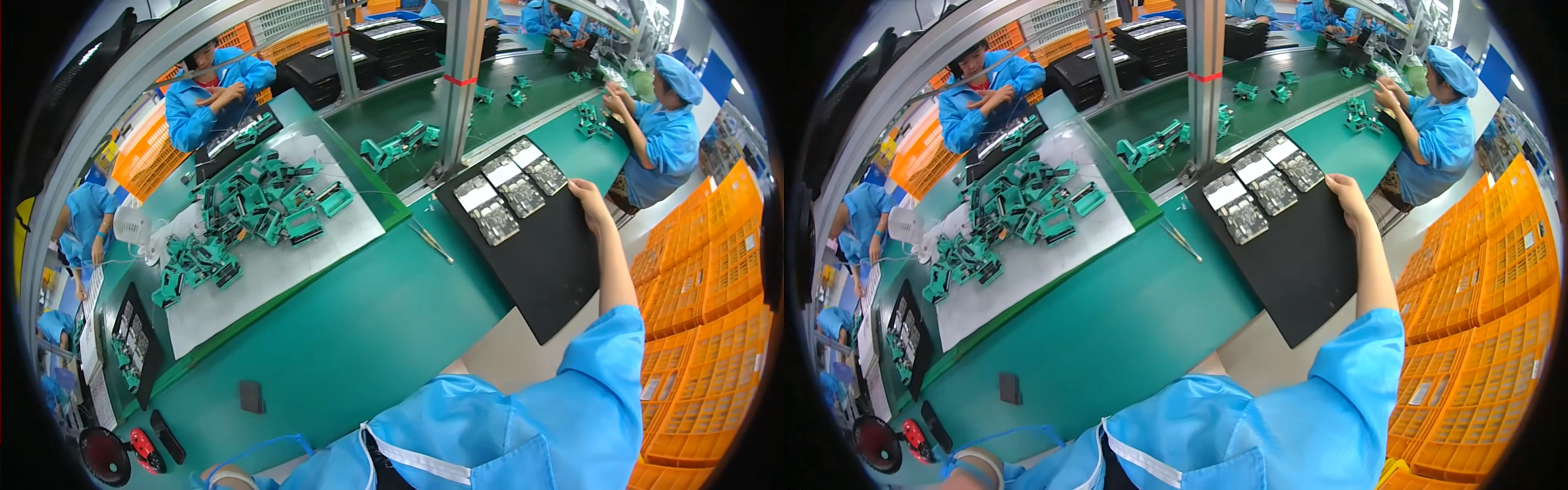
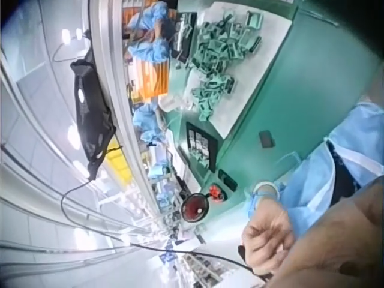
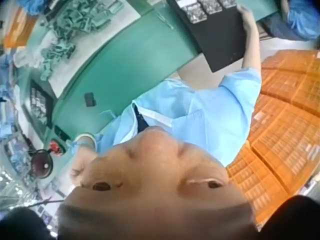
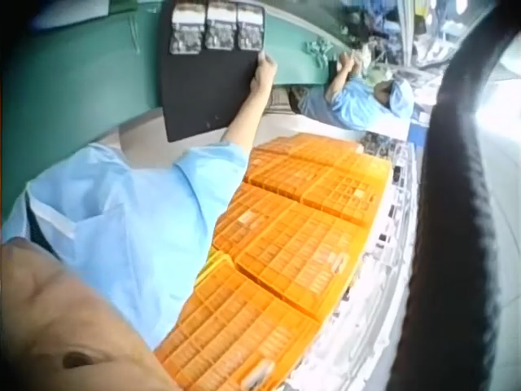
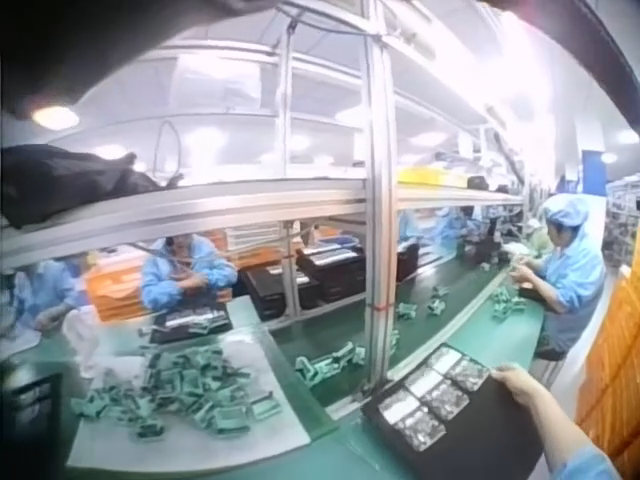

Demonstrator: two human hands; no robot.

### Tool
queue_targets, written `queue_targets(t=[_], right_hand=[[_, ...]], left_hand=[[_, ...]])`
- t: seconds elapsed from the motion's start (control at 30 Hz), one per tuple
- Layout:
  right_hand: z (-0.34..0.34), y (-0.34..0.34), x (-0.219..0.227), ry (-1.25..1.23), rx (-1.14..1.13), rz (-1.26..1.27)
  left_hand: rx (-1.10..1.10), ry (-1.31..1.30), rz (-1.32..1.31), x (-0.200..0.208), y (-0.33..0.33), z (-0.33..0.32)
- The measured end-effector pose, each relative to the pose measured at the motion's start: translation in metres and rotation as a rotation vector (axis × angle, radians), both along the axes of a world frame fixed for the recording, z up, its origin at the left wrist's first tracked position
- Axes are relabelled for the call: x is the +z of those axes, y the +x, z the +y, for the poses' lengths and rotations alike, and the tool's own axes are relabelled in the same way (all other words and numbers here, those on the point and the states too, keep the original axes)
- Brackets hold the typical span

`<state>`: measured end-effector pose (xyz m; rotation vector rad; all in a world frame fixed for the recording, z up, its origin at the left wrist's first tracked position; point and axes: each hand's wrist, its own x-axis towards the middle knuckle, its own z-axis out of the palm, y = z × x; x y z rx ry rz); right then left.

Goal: The person assembles electronic components and modules onto printed circuit boards by hand at an industrial assembly line station.

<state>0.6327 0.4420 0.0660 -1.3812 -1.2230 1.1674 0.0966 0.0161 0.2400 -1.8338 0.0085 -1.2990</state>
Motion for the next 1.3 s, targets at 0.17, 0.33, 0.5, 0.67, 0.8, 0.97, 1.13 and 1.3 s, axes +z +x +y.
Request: queue_targets(t=[0.17,0.33,0.5,0.67,0.8,0.97,1.13,1.3], right_hand=[[-0.029,-0.094,0.024,-0.023,0.216,-0.063],[-0.06,-0.237,0.012,-0.082,0.707,-0.095],[-0.078,-0.397,-0.043,0.006,1.283,-0.107],[-0.102,-0.486,-0.058,0.396,1.491,-0.352],[-0.141,-0.495,-0.056,1.136,1.127,-0.47],[-0.204,-0.501,-0.061,1.219,1.178,-0.767],[-0.209,-0.475,-0.048,0.85,0.988,-0.756],[-0.2,-0.396,-0.025,0.548,0.78,-0.888]], left_hand=[[0.193,-1.012,-0.294,-0.05,0.0,0.014],[0.521,-1.633,-0.467,-0.116,-0.009,0.042],[0.85,-1.705,-0.329,-0.149,-0.012,-0.007],[1.048,-1.737,-0.233,-0.187,-0.006,-0.023],[1.034,-1.773,-0.229,-0.193,0.001,-0.011],[1.002,-1.777,0.029,-0.188,-0.019,0.002],[0.884,-1.771,0.357,-0.165,-0.044,0.022],[0.759,-1.656,0.774,-0.142,-0.057,0.08]])
